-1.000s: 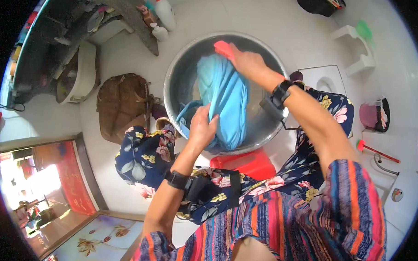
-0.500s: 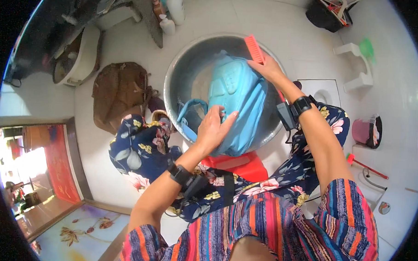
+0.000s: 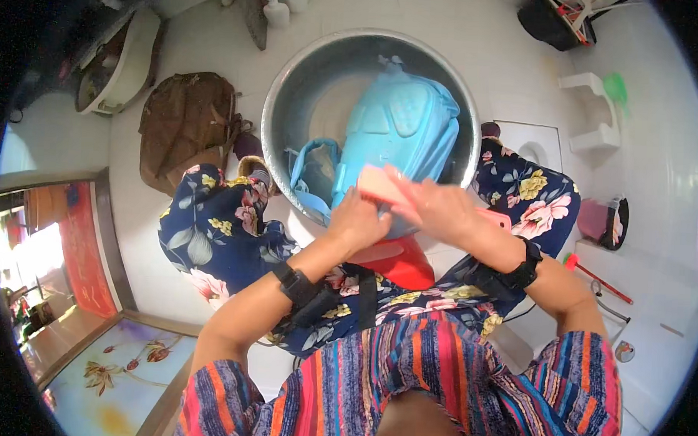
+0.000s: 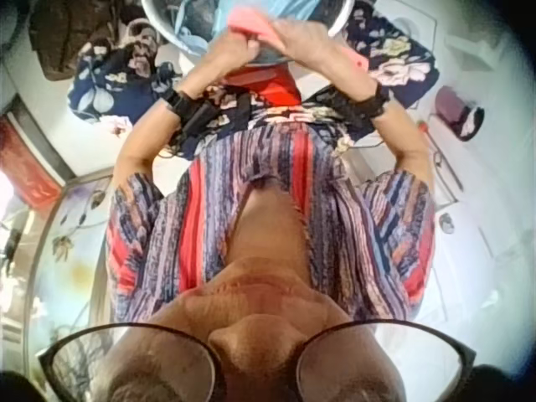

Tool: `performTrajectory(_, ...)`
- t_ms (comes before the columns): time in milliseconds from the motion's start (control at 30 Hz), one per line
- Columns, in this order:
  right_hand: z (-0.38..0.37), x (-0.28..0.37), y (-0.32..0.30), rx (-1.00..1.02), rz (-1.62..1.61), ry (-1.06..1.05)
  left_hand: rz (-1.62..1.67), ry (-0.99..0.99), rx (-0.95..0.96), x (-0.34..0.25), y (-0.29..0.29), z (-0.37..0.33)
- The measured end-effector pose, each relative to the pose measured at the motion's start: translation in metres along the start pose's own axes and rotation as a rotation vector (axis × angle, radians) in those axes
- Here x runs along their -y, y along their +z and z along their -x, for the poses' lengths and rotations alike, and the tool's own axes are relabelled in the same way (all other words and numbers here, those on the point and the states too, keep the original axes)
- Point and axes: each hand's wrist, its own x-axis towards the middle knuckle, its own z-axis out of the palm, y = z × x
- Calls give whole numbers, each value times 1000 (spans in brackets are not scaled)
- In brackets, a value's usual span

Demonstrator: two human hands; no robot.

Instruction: The person is hand-washing a blue backpack in a basin using a scrub brush.

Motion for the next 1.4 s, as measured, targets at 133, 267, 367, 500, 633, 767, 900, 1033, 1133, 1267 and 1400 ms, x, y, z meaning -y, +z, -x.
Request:
performTrajectory(133, -48, -114, 20, -304, 143, 28, 67, -102, 24, 3, -9, -6)
performTrajectory(267, -76, -143, -2, -245, 140, 345, 62, -73, 22, -8, -3, -17)
performTrajectory(367, -64, -15, 3, -265, -154, 13, 132, -46, -15, 12, -18, -9)
performTrajectory(500, -58, -19, 23, -290, 77, -70, 211, -82, -21, 22, -35, -13)
performTrajectory(633, -91, -149, 14, -292, -81, 500, 174, -70, -29, 26, -32, -18)
performTrajectory(767, -97, -162, 11, -470, -469, 247, 164, -64, 10, 24, -44, -12)
performTrajectory(900, -119, -145, 31, -500, -839, 126, -13, -56, 227, 15, -74, -18)
performTrajectory(1033, -120, -97, 23, -718, -854, 222, 170, -291, -40, 23, -104, -61)
performTrajectory(1133, -102, -60, 17, -953, -785, 183, 408, -297, -294, 18, -111, -83)
performTrajectory(1267, -59, -19, 6, -986, -678, 102, 1052, -217, -161, 8, -106, -83)
performTrajectory(1400, -41, -16, 6, -982, -751, 91, 1138, 9, 3, -23, -91, -79)
